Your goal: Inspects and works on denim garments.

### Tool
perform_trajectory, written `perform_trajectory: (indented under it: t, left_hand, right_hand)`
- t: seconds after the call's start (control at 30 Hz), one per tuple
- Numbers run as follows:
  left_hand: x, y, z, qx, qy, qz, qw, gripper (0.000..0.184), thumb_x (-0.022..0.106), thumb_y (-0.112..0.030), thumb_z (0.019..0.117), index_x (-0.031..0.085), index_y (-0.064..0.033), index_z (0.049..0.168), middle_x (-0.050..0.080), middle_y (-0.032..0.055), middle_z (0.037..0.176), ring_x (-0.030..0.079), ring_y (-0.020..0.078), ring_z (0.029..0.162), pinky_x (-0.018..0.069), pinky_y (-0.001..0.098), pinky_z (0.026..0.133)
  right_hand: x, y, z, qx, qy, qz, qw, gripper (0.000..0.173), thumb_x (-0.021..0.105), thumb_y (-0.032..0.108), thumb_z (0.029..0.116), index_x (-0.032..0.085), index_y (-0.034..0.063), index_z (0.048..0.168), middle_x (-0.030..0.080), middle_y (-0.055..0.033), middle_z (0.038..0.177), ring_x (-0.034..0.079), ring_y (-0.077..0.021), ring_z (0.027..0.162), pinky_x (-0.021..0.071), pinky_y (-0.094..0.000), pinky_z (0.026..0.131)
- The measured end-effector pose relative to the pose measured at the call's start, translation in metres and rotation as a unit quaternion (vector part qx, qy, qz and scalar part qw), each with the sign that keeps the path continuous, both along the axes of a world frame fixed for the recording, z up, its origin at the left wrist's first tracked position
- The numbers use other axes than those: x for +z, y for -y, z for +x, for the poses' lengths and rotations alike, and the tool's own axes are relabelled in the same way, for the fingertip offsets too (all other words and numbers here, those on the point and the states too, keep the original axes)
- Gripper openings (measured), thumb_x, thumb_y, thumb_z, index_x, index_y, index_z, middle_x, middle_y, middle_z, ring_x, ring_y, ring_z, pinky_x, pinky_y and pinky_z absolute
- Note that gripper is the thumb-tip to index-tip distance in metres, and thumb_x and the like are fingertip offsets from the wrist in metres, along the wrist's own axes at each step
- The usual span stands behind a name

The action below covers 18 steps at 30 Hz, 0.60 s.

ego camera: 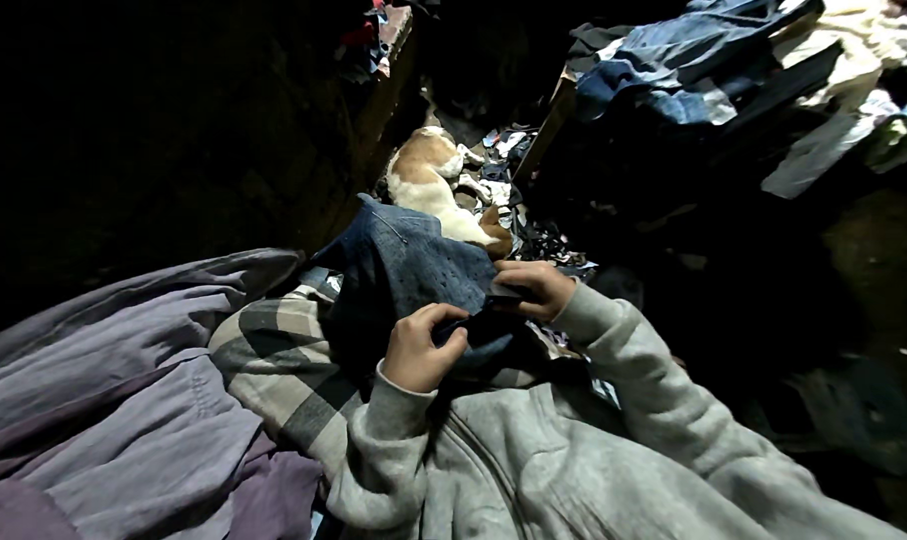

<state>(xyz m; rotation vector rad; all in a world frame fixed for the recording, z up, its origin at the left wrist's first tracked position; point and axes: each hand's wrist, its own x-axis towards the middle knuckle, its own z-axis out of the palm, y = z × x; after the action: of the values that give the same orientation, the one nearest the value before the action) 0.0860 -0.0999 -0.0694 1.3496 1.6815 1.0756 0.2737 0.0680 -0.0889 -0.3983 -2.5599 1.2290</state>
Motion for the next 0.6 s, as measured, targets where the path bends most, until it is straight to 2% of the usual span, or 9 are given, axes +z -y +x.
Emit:
perform_trajectory:
  t: [0.07, 0.17, 0.23, 0.3, 0.33, 0.4, 0.43, 0.5, 0.6]
  left_hand:
    - [0.003, 0.0, 0.002, 0.008, -0.039, 0.0, 0.999, 0.022, 0.064, -0.015, 0.0871, 0.076, -0.0034, 0.102, 0.073, 0.0088, 0.095, 0.069, 0.0132, 0.087, 0.0548, 0.0316, 0.079]
    - [0.011, -0.007, 0.012, 0.003, -0.089, -0.006, 0.996, 0.023, 0.069, -0.017, 0.0877, 0.078, -0.0055, 0.105, 0.074, 0.0108, 0.096, 0.07, 0.0203, 0.085, 0.0565, 0.039, 0.075]
    - [0.01, -0.014, 0.019, 0.009, -0.075, 0.015, 0.997, 0.019, 0.068, -0.012, 0.0882, 0.078, -0.0022, 0.1, 0.075, 0.0123, 0.092, 0.072, 0.0193, 0.083, 0.057, 0.0359, 0.076]
    - [0.005, -0.017, 0.02, 0.018, -0.004, 0.025, 1.0, 0.016, 0.067, -0.01, 0.09, 0.077, 0.0014, 0.095, 0.073, 0.0115, 0.088, 0.069, 0.0111, 0.082, 0.054, 0.0259, 0.077]
    - [0.003, -0.017, 0.019, 0.021, 0.05, 0.008, 0.999, 0.016, 0.068, -0.01, 0.0913, 0.077, 0.0027, 0.097, 0.074, 0.0107, 0.091, 0.068, 0.0061, 0.084, 0.0534, 0.0214, 0.08]
    - [0.002, -0.017, 0.017, 0.04, 0.136, -0.031, 0.989, 0.015, 0.069, -0.008, 0.0915, 0.075, 0.0031, 0.1, 0.074, 0.0082, 0.095, 0.067, -0.0001, 0.087, 0.0535, 0.017, 0.083]
    - [0.002, -0.017, 0.016, 0.051, 0.155, -0.042, 0.986, 0.015, 0.069, -0.007, 0.0909, 0.075, 0.0033, 0.1, 0.074, 0.007, 0.095, 0.067, -0.0015, 0.085, 0.0534, 0.0161, 0.082]
    - [0.003, -0.017, 0.016, 0.058, 0.172, -0.052, 0.982, 0.016, 0.071, -0.007, 0.0897, 0.074, 0.004, 0.101, 0.073, 0.0064, 0.095, 0.066, -0.0018, 0.084, 0.0534, 0.0163, 0.08]
    - [0.0, -0.017, 0.016, 0.045, 0.188, -0.037, 0.98, 0.021, 0.073, -0.006, 0.0852, 0.074, 0.0041, 0.103, 0.074, 0.0062, 0.097, 0.068, -0.0014, 0.086, 0.055, 0.0164, 0.083]
  right_hand:
    - [0.003, 0.0, -0.003, -0.003, -0.009, -0.006, 1.0, 0.023, 0.068, 0.016, 0.0911, 0.073, -0.0069, 0.094, 0.069, -0.0177, 0.088, 0.066, -0.021, 0.081, 0.0545, -0.0357, 0.075]
    - [0.012, 0.001, -0.005, 0.003, -0.008, -0.041, 0.999, 0.021, 0.068, 0.016, 0.0905, 0.072, -0.0047, 0.091, 0.069, -0.0118, 0.085, 0.063, -0.01, 0.079, 0.0521, -0.0254, 0.073]
    - [0.019, 0.0, -0.005, -0.004, 0.014, -0.056, 0.998, 0.02, 0.068, 0.015, 0.0908, 0.072, -0.005, 0.092, 0.069, -0.0116, 0.085, 0.063, -0.0085, 0.078, 0.0517, -0.025, 0.073]
    - [0.02, -0.002, -0.003, -0.037, 0.031, -0.049, 0.998, 0.025, 0.067, 0.017, 0.0924, 0.072, -0.0042, 0.104, 0.071, -0.0129, 0.088, 0.065, -0.0116, 0.078, 0.0543, -0.0309, 0.074]
    - [0.019, -0.003, -0.002, -0.057, 0.042, -0.043, 0.997, 0.035, 0.066, 0.023, 0.0943, 0.069, -0.002, 0.118, 0.072, -0.0133, 0.09, 0.067, -0.0147, 0.077, 0.056, -0.0362, 0.073]
    - [0.016, -0.004, 0.002, -0.091, 0.056, -0.038, 0.994, 0.056, 0.059, 0.039, 0.0983, 0.055, 0.0048, 0.142, 0.069, -0.01, 0.088, 0.063, -0.0162, 0.073, 0.0552, -0.0403, 0.069]
    - [0.015, -0.003, 0.003, -0.105, 0.059, -0.036, 0.992, 0.06, 0.054, 0.043, 0.1006, 0.049, 0.0072, 0.148, 0.068, -0.0087, 0.087, 0.062, -0.016, 0.072, 0.0551, -0.0402, 0.068]
    - [0.018, 0.002, 0.008, -0.118, 0.068, -0.027, 0.99, 0.059, 0.044, 0.046, 0.1048, 0.045, 0.009, 0.151, 0.066, -0.0081, 0.085, 0.061, -0.0165, 0.07, 0.0543, -0.0408, 0.067]
    - [0.019, 0.012, 0.017, -0.085, 0.07, -0.013, 0.994, 0.057, 0.045, 0.046, 0.105, 0.05, 0.0103, 0.148, 0.066, -0.0116, 0.087, 0.061, -0.0217, 0.07, 0.0541, -0.0463, 0.066]
